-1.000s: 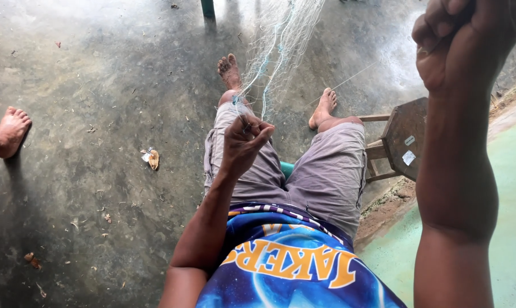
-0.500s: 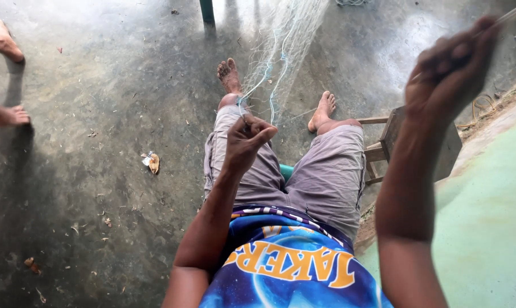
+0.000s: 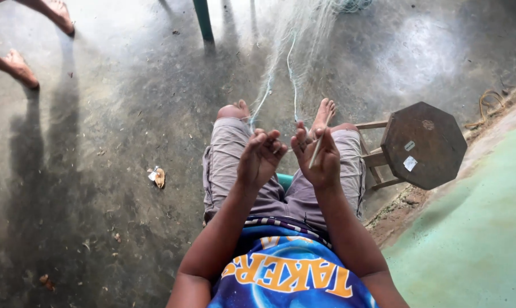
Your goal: Repairing a fishing net by weaving thread through the mesh using a shuttle.
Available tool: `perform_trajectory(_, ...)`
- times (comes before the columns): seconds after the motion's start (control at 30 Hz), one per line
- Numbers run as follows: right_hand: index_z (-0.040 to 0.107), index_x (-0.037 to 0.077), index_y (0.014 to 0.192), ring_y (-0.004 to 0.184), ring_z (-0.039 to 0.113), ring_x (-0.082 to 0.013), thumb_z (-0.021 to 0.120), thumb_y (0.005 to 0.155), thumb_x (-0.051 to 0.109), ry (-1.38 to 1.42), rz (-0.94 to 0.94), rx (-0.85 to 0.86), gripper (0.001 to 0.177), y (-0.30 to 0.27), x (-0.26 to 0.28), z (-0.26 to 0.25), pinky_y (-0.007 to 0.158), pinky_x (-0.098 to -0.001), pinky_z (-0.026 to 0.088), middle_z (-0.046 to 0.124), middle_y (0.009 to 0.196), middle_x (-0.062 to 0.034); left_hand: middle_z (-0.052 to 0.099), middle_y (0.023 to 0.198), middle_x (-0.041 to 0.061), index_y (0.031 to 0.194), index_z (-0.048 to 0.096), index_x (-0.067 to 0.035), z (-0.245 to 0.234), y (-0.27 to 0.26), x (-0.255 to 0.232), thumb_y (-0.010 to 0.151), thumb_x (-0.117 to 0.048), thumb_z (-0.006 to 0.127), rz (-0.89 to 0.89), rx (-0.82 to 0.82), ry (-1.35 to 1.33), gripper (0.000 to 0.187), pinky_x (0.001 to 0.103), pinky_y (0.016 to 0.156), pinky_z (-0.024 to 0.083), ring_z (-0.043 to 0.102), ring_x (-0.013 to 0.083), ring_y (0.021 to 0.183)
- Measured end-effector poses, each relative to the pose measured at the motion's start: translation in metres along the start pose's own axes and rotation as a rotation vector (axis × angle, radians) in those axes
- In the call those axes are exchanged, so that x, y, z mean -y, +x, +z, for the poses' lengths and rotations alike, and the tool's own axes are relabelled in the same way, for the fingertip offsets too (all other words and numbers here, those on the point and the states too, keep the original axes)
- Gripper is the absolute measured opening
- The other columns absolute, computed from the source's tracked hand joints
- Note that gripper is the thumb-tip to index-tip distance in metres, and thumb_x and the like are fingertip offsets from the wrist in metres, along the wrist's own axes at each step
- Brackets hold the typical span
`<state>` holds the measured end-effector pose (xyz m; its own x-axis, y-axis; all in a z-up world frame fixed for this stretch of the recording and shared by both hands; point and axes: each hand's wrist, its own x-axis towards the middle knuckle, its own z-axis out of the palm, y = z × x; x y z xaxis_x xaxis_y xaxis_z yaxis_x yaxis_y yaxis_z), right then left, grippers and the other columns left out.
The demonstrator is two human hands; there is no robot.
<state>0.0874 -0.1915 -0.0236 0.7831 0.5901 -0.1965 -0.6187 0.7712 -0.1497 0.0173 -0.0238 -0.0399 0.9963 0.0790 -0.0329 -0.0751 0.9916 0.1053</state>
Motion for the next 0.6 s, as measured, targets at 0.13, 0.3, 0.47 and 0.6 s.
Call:
perform_trajectory(0.13,0.076,0.018,0.102,0.108,0.068,-0.0216,0.050,0.107,0.042,-0.085,-0.143,0.043,0.035,-0.003,0.016,-0.017,0.111,-0.0458,0.047,0.071,0.121,-0.0062,0.076,0.123,0.007,0.097,0.062,-0.023,-0.002,0.027,-0.010,0.103,-0.013,0.060,0.081,-0.076,0.084,0.012,0.039,0.097,0.060,0.076,0.0177,0.099)
perform_trajectory(0.3,0.077,0.014,0.102,0.105,0.066,-0.0245,0.052,0.107,0.039,-0.033,-0.201,-0.028,0.037,-0.014,0.036,-0.052,0.102,-0.0441,0.052,0.070,0.111,-0.0066,0.075,0.126,0.009,0.096,0.074,-0.020,-0.029,0.054,-0.012,0.103,-0.010,0.059,0.164,-0.139,0.151,0.020,0.044,0.107,0.056,0.075,0.0203,0.107)
perform_trajectory(0.47,0.075,0.016,0.102,0.106,0.067,-0.0240,0.052,0.106,0.041,0.000,-0.244,-0.135,0.034,-0.011,0.052,-0.099,0.102,-0.0449,0.052,0.072,0.111,-0.0043,0.075,0.125,0.012,0.097,0.077,-0.021,-0.014,0.057,0.000,0.101,-0.007,0.061,0.104,-0.113,0.161,0.022,0.046,0.105,0.057,0.075,0.0243,0.108)
perform_trajectory(0.6,0.074,0.016,0.103,0.113,0.067,-0.0257,0.052,0.106,0.040,-0.012,-0.251,-0.167,0.033,-0.012,0.055,-0.078,0.099,-0.0450,0.052,0.073,0.114,-0.0035,0.073,0.127,0.012,0.098,0.074,-0.017,-0.028,0.064,-0.003,0.100,-0.006,0.062,0.073,-0.071,0.199,0.016,0.040,0.092,0.064,0.076,0.0221,0.101)
